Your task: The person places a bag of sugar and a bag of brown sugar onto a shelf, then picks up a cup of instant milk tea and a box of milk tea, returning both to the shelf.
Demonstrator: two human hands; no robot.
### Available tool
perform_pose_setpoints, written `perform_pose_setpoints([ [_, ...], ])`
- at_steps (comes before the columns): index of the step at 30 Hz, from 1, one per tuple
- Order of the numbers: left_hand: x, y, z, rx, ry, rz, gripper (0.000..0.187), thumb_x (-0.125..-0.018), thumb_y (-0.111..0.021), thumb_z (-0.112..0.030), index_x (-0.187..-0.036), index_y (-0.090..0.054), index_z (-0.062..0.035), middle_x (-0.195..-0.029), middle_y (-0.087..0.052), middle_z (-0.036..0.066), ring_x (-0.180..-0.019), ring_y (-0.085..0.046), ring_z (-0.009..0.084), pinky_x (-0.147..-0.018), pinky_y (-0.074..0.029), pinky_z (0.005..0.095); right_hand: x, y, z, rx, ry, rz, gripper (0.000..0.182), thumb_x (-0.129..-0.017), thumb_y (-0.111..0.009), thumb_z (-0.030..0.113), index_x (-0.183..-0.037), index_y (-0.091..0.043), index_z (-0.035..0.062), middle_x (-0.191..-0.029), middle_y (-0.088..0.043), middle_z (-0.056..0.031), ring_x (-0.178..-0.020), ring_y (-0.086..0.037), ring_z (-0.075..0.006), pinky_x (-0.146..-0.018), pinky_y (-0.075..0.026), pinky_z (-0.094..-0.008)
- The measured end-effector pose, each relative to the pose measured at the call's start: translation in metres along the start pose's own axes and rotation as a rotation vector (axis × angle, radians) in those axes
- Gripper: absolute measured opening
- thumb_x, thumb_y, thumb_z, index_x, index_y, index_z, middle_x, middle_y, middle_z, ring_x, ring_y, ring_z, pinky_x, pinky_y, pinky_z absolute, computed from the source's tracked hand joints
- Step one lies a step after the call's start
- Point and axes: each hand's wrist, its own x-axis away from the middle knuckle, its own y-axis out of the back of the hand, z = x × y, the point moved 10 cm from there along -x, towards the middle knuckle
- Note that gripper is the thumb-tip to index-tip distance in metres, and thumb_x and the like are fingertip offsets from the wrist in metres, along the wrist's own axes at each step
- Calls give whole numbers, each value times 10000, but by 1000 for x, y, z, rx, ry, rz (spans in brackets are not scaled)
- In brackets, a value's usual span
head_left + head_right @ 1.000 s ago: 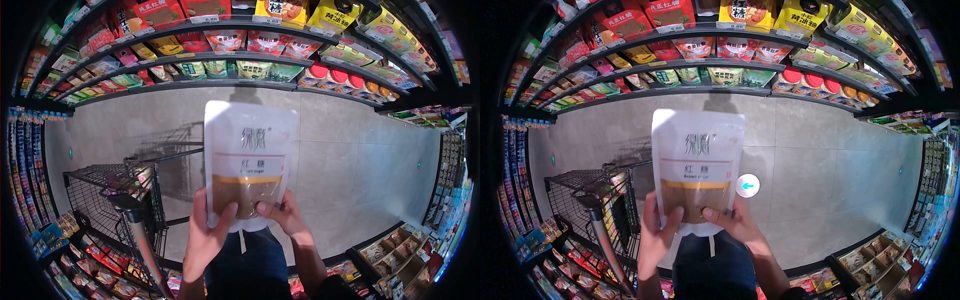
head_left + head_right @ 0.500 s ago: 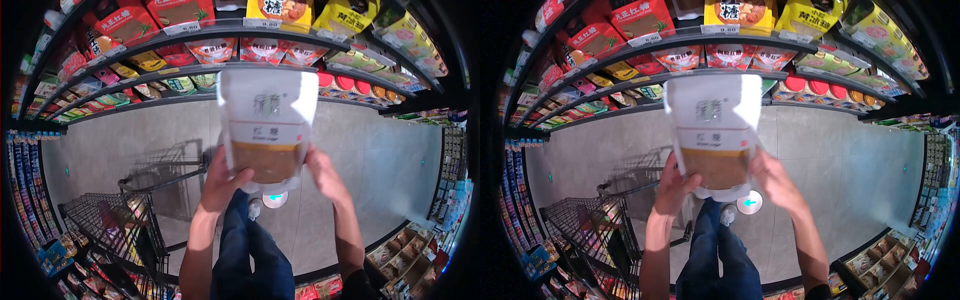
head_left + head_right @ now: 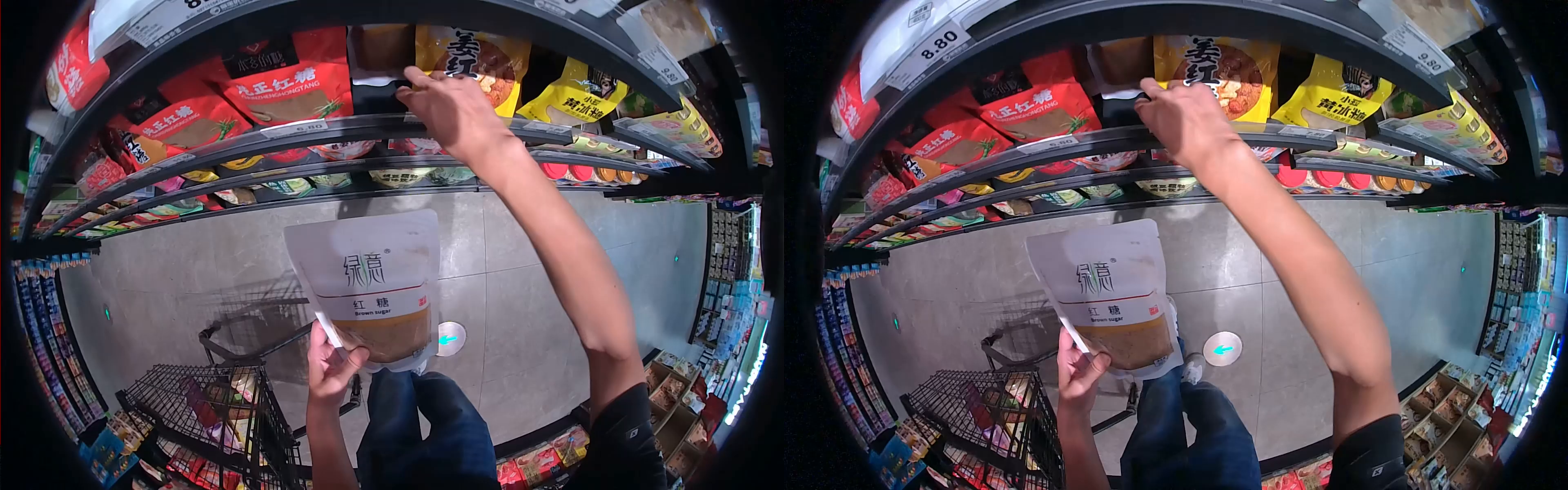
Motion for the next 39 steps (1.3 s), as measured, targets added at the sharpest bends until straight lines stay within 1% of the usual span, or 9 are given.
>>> perform_pose_setpoints([
  [5, -15, -7, -4, 20, 56, -35, 710, -806, -773, -156, -1359, -351, -15, -1219, -572, 67, -1138, -533, 171, -993, -394, 323, 3, -2, -9, -2, 59, 142, 199, -787, -594, 46, -978, -647, 64, -1191, -572, -105, -928, -646, -242, -733, -530, -355],
  [11, -17, -1, 2, 52, 94, -86, 744, -750, -827, -203, -1319, -381, -27, -1235, -553, 65, -1151, -523, 175, -999, -403, 337, 14, 33, -20, 16, 90, 7, 282, -755, -596, 24, -1035, -632, 31, -1178, -588, -160, -1050, -614, -303, -822, -538, -372],
  [13, -17, 3, 3, 64, 53, -61, 666, -782, -806, -144, -1291, -399, -4, -1216, -568, 101, -1137, -550, 189, -992, -440, 354, 9, 26, -36, 22, -19, 181, 293, -779, -576, 29, -1064, -641, 29, -1190, -606, -182, -995, -635, -331, -805, -537, -401],
  [19, -22, 2, 1, 57, 27, -87, 656, -782, -806, -168, -1281, -409, -13, -1202, -565, 92, -1143, -540, 190, -1001, -429, 369, 0, 12, -10, 82, 209, 79, 261, -764, -588, 34, -1013, -667, 33, -1134, -625, -141, -958, -653, -275, -778, -548, -380],
  [21, -24, 3, -3, 50, 21, -110, 669, -777, -812, -180, -1281, -407, -7, -1199, -565, 93, -1142, -540, 191, -1000, -429, 370, -3, -7, 0, 129, 226, 233, 212, -754, -596, 39, -950, -677, 35, -1175, -605, -137, -966, -646, -246, -769, -548, -360],
  [26, -23, 4, -4, 40, 38, -106, 653, -772, -817, -185, -1255, -415, -11, -1191, -572, 95, -1121, -558, 190, -983, -444, 358, -8, -8, -2, 124, 241, 188, 88, -761, -597, 62, -788, -679, 49, -1283, -574, -134, -986, -639, -234, -780, -541, -346],
  [33, -25, -4, -7, 20, 20, -96, 601, -795, -799, -165, -1235, -422, -4, -1191, -585, 96, -1105, -570, 181, -964, -458, 349, -7, -16, -5, 117, 215, 238, 172, -774, -602, 44, -933, -664, 20, -1274, -581, -187, -971, -646, -302, -798, -544, -377],
  [36, -37, -10, -15, -5, -18, -63, 583, -804, -790, -153, -1239, -432, -5, -1183, -595, 91, -1100, -575, 177, -956, -462, 347, -7, -12, -13, 80, 178, 155, 70, -810, -579, 68, -837, -644, 77, -1211, -623, -133, -950, -653, -234, -799, -532, -345],
  [39, -53, -21, -25, -88, -19, -12, 576, -802, -780, -110, -1259, -444, -7, -1178, -605, 94, -1106, -575, 179, -962, -454, 344, -4, -8, -23, 13, 185, 90, 137, -841, -528, 65, -934, -620, 25, -1157, -633, -174, -923, -637, -301, -794, -535, -396],
])
